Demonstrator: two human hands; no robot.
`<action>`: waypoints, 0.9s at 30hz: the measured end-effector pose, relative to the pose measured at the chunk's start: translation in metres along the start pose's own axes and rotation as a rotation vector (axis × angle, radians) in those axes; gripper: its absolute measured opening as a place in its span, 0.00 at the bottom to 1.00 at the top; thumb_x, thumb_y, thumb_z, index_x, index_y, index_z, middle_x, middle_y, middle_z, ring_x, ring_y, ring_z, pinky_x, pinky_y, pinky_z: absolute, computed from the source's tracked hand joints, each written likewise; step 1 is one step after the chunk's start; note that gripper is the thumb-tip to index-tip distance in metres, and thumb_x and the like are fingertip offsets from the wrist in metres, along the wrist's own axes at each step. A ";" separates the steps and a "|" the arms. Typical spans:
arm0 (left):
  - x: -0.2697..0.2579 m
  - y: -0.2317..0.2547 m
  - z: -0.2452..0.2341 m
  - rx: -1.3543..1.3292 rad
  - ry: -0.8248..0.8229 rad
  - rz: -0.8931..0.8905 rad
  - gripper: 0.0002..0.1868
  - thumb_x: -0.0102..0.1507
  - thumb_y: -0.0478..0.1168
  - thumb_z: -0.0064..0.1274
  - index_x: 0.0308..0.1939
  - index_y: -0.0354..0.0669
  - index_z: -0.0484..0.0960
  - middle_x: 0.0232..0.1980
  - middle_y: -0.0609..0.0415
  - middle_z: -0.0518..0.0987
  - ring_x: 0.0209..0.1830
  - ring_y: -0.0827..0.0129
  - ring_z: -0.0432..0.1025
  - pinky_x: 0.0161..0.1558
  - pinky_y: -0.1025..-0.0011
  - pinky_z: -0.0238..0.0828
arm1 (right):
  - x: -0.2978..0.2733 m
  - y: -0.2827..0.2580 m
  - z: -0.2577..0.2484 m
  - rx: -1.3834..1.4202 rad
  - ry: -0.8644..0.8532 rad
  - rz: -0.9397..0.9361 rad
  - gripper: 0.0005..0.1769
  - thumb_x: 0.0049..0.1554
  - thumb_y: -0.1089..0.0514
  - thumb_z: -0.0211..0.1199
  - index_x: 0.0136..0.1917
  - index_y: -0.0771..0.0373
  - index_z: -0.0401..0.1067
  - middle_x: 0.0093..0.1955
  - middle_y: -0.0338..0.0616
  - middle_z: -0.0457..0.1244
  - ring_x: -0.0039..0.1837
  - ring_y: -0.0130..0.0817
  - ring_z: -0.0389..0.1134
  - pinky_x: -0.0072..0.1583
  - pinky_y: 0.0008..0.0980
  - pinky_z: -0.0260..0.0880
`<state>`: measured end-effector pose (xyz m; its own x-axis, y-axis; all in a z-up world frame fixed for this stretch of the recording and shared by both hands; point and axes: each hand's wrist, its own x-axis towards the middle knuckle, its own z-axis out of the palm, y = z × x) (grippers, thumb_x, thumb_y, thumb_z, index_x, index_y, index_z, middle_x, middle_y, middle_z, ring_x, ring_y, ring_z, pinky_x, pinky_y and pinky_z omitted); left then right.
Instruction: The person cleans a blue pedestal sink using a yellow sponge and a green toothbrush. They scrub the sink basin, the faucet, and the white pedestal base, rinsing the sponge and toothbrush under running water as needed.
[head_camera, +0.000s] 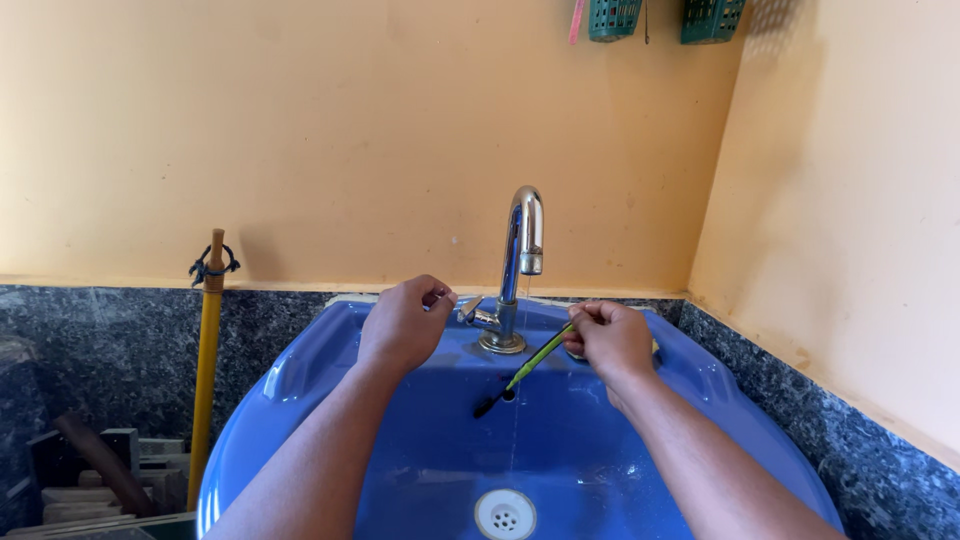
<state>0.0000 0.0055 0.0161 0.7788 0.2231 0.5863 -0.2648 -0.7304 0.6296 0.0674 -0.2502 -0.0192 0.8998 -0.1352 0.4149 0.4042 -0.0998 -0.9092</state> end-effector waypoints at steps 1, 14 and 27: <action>-0.002 0.000 0.000 0.011 -0.020 -0.023 0.15 0.62 0.52 0.56 0.44 0.48 0.87 0.42 0.50 0.86 0.45 0.56 0.80 0.47 0.58 0.74 | 0.004 0.002 -0.003 0.043 0.024 0.017 0.10 0.62 0.60 0.62 0.50 0.71 0.76 0.40 0.46 0.69 0.39 0.28 0.71 0.44 0.27 0.76; -0.021 0.021 0.006 -0.023 -0.630 0.107 0.18 0.57 0.54 0.65 0.31 0.42 0.88 0.28 0.54 0.86 0.31 0.65 0.84 0.37 0.66 0.80 | -0.005 -0.009 0.005 0.015 -0.086 0.074 0.08 0.61 0.61 0.64 0.48 0.69 0.77 0.41 0.45 0.69 0.41 0.28 0.72 0.45 0.27 0.77; -0.026 0.000 -0.006 0.525 -0.566 0.330 0.14 0.53 0.51 0.68 0.41 0.57 0.89 0.42 0.55 0.86 0.47 0.57 0.79 0.49 0.59 0.74 | -0.031 -0.025 0.024 -0.393 -0.706 0.043 0.14 0.57 0.59 0.66 0.57 0.60 0.77 0.39 0.41 0.71 0.41 0.28 0.73 0.44 0.27 0.74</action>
<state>-0.0232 0.0031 0.0040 0.9125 -0.3106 0.2660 -0.3395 -0.9381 0.0691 0.0330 -0.2201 -0.0103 0.8580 0.4943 0.1400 0.3975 -0.4660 -0.7905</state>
